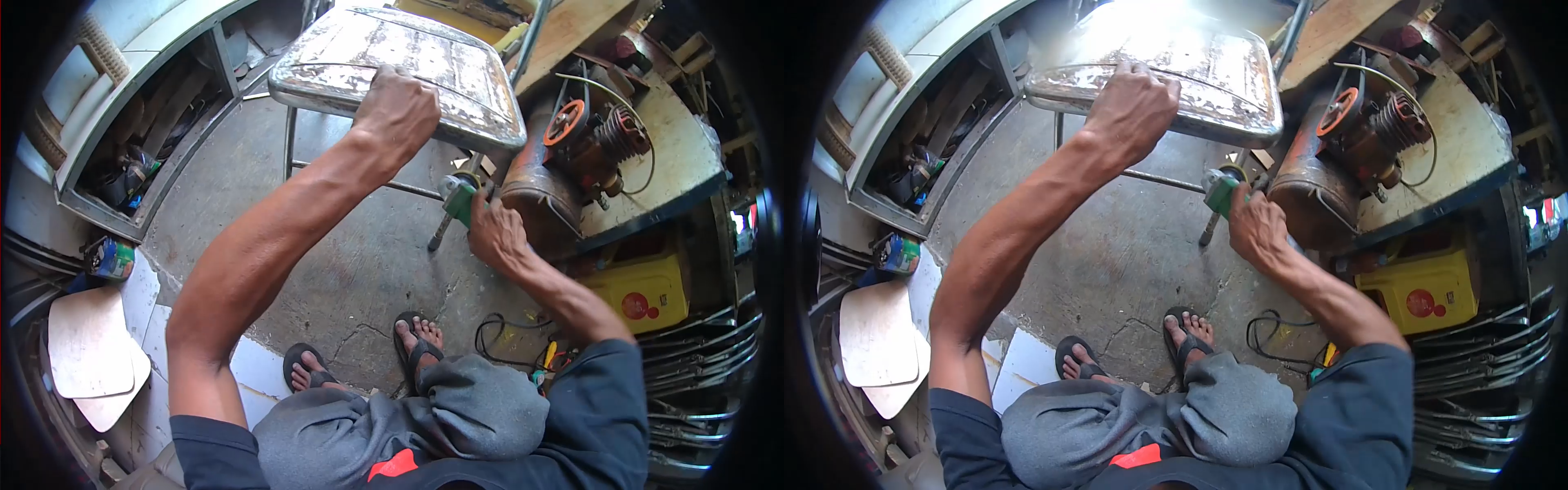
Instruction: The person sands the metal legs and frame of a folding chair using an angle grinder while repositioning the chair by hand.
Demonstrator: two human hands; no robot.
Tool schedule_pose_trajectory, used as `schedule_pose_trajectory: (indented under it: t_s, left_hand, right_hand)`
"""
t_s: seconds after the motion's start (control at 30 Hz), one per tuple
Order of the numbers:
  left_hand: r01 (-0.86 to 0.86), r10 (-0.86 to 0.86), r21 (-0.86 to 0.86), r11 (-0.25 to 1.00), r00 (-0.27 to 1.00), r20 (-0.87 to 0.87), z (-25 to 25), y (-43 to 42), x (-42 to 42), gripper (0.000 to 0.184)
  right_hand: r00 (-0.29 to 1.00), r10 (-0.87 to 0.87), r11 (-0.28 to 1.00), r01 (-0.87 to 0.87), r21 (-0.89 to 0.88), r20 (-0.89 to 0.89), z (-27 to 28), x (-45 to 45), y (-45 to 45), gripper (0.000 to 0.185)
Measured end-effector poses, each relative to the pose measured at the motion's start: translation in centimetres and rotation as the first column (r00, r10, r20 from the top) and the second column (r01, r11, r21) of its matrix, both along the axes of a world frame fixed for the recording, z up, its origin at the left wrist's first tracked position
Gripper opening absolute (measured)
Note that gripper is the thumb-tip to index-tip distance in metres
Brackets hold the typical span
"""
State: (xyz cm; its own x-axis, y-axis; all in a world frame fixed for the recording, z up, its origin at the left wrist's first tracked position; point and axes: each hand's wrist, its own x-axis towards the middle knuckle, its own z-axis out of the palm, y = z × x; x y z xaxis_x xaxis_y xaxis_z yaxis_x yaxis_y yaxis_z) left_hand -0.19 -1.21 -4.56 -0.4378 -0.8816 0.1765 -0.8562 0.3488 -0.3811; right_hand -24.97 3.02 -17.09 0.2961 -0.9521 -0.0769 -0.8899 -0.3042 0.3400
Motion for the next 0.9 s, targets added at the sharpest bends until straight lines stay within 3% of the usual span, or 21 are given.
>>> schedule_pose_trajectory:
  t_s: [0.07, 0.13, 0.2, 0.23, 0.27, 0.37, 0.47, 0.6, 0.7, 0.77, 0.87, 0.9]
  left_hand:
    - [-0.029, 0.026, 0.093, 0.995, 0.999, 0.034, 0.3, -0.4, 1.8, 0.023]
    - [0.231, -0.177, 0.188, 0.955, 0.947, -0.268, 2.0, -0.3, 6.3, 0.043]
    - [0.272, -0.198, 0.11, 0.956, 0.875, -0.442, -0.5, -1.8, 11.6, 0.069]
    - [0.13, -0.106, 0.052, 0.99, 0.939, -0.327, -0.9, -1.8, 13.6, 0.093]
    - [0.115, -0.092, 0.056, 0.992, 0.944, -0.317, -1.6, -2.2, 14.6, 0.093]
    - [0.063, -0.021, 0.069, 0.996, 0.87, -0.492, -3.2, -2.3, 16.2, 0.113]
    - [0.078, -0.041, 0.044, 0.996, 0.838, -0.544, -4.2, -2.8, 16.5, 0.113]
    - [0.072, -0.029, 0.054, 0.996, 0.827, -0.562, -4.4, -2.6, 16.4, 0.112]
    - [0.076, -0.044, 0.036, 0.996, 0.837, -0.546, -4.2, -2.4, 16.4, 0.113]
    - [0.072, -0.045, 0.028, 0.997, 0.842, -0.537, -3.9, -2.2, 16.2, 0.112]
    - [0.089, -0.07, 0.01, 0.996, 0.845, -0.53, -4.1, -2.1, 16.5, 0.108]
    - [0.135, -0.158, -0.082, 0.987, 0.85, -0.502, -4.1, -1.9, 16.4, 0.09]
  right_hand:
    - [0.964, -0.122, 0.99, 0.099, 0.104, 0.237, 0.0, 0.2, 1.0, 0.066]
    - [0.92, -0.215, 0.976, 0.188, 0.114, 0.326, -0.6, 1.3, 0.8, 0.07]
    - [0.847, -0.337, 0.936, 0.251, 0.249, 0.412, -1.8, 1.8, 1.0, 0.069]
    - [0.817, -0.366, 0.925, 0.268, 0.268, 0.446, -2.1, 2.0, 0.9, 0.067]
    - [0.817, -0.355, 0.928, 0.252, 0.273, 0.454, -2.1, 2.6, 0.6, 0.067]
    - [0.809, -0.365, 0.922, 0.245, 0.3, 0.461, -1.7, 4.8, 0.2, 0.069]
    - [0.846, -0.283, 0.946, 0.17, 0.275, 0.451, -2.7, 8.5, -0.5, 0.068]
    - [0.846, -0.221, 0.912, 0.002, 0.411, 0.485, -1.7, 16.0, -1.7, 0.076]
    - [0.815, -0.17, 0.923, -0.064, 0.378, 0.554, -3.6, 20.7, -1.9, 0.082]
    - [0.826, -0.025, 0.95, -0.156, 0.272, 0.564, -4.4, 21.8, -1.9, 0.071]
    - [0.829, -0.124, 0.926, -0.1, 0.364, 0.545, -3.4, 20.1, -1.5, 0.074]
    - [0.837, -0.15, 0.93, -0.061, 0.361, 0.527, -3.3, 18.8, -1.3, 0.072]
